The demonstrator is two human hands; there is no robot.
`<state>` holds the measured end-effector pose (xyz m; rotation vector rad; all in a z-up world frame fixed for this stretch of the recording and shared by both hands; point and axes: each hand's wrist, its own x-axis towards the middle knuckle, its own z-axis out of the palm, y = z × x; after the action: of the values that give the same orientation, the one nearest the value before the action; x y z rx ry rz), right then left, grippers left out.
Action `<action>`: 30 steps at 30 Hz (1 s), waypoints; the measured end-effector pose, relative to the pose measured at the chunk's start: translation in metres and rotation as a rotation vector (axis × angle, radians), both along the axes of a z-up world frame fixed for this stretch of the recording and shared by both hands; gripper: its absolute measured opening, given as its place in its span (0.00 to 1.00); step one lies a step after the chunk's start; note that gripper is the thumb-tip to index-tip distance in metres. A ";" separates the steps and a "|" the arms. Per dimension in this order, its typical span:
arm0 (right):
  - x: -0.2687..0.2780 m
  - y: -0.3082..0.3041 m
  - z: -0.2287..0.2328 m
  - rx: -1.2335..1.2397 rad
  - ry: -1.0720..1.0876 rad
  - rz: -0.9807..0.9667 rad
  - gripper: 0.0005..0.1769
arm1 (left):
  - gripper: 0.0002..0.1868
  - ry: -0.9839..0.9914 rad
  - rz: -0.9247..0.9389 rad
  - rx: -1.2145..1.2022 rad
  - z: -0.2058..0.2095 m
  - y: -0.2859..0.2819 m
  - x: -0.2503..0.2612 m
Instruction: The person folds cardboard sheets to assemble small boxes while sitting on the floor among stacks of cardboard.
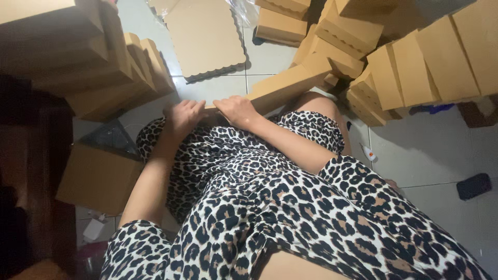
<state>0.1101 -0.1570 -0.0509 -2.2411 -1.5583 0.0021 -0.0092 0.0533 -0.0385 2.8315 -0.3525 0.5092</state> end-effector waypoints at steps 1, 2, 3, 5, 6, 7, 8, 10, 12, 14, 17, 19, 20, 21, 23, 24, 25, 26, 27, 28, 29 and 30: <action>0.001 0.000 -0.004 0.001 0.002 -0.004 0.14 | 0.13 0.018 0.002 0.003 -0.002 0.000 0.000; 0.001 0.000 -0.007 -0.020 0.005 -0.002 0.10 | 0.13 0.020 -0.002 0.005 -0.005 0.001 0.000; 0.002 0.000 -0.010 -0.042 0.008 0.002 0.05 | 0.10 0.043 -0.005 0.042 -0.008 0.001 0.002; 0.003 0.000 -0.013 -0.033 0.019 0.011 0.05 | 0.12 0.065 -0.007 0.082 -0.014 0.001 0.004; 0.003 0.001 -0.014 -0.024 0.028 0.022 0.05 | 0.12 0.113 0.008 0.139 -0.018 0.001 0.006; 0.002 0.002 -0.014 -0.020 0.028 0.023 0.05 | 0.12 0.162 0.024 0.198 -0.020 0.001 0.006; -0.001 0.004 -0.015 -0.072 0.017 0.007 0.05 | 0.12 0.162 0.026 0.202 -0.022 0.000 0.006; -0.010 0.009 -0.019 -0.122 0.007 -0.015 0.05 | 0.10 0.097 0.027 0.171 -0.024 -0.003 0.006; -0.024 0.016 -0.025 0.184 -0.050 0.018 0.10 | 0.07 0.278 0.078 0.244 -0.020 -0.009 0.004; -0.024 0.015 -0.028 0.157 0.001 0.024 0.10 | 0.07 0.462 0.133 0.314 -0.013 -0.020 -0.001; -0.020 0.015 -0.024 0.092 0.079 0.011 0.12 | 0.17 -0.080 0.174 0.266 0.005 -0.039 -0.014; -0.017 0.015 -0.018 0.057 0.109 -0.009 0.14 | 0.18 -0.053 0.255 0.276 0.022 -0.048 -0.026; -0.015 0.013 -0.015 0.021 0.094 -0.007 0.14 | 0.18 -0.050 0.258 0.278 0.031 -0.047 -0.032; -0.013 0.011 -0.012 -0.016 0.078 -0.004 0.14 | 0.16 -0.076 0.302 0.278 0.038 -0.046 -0.036; -0.016 0.008 -0.008 0.005 0.095 0.005 0.11 | 0.14 -0.102 0.351 0.276 0.045 -0.045 -0.039; -0.017 0.006 -0.007 0.026 0.110 0.009 0.07 | 0.08 -0.039 0.339 0.274 0.047 -0.041 -0.037; -0.016 0.005 -0.005 0.025 0.110 0.011 0.07 | 0.07 0.023 0.325 0.271 0.047 -0.038 -0.035; -0.014 0.005 -0.004 0.039 0.126 0.010 0.08 | 0.07 0.023 0.328 0.270 0.046 -0.036 -0.033; -0.012 0.005 -0.004 0.053 0.140 0.008 0.09 | 0.07 0.002 0.312 0.279 0.045 -0.033 -0.031; -0.009 0.001 -0.005 0.052 0.138 0.010 0.09 | 0.08 -0.018 0.295 0.289 0.043 -0.031 -0.030; -0.004 -0.006 -0.005 0.128 -0.007 0.005 0.09 | 0.08 -0.020 0.296 0.287 0.042 -0.029 -0.030; -0.001 -0.013 -0.006 0.204 -0.153 0.001 0.11 | 0.08 -0.037 0.302 0.299 0.041 -0.027 -0.030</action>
<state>0.1095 -0.1695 -0.0566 -2.1217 -1.5593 -0.3206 -0.0387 0.0263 0.0028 3.1910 -0.0025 0.6133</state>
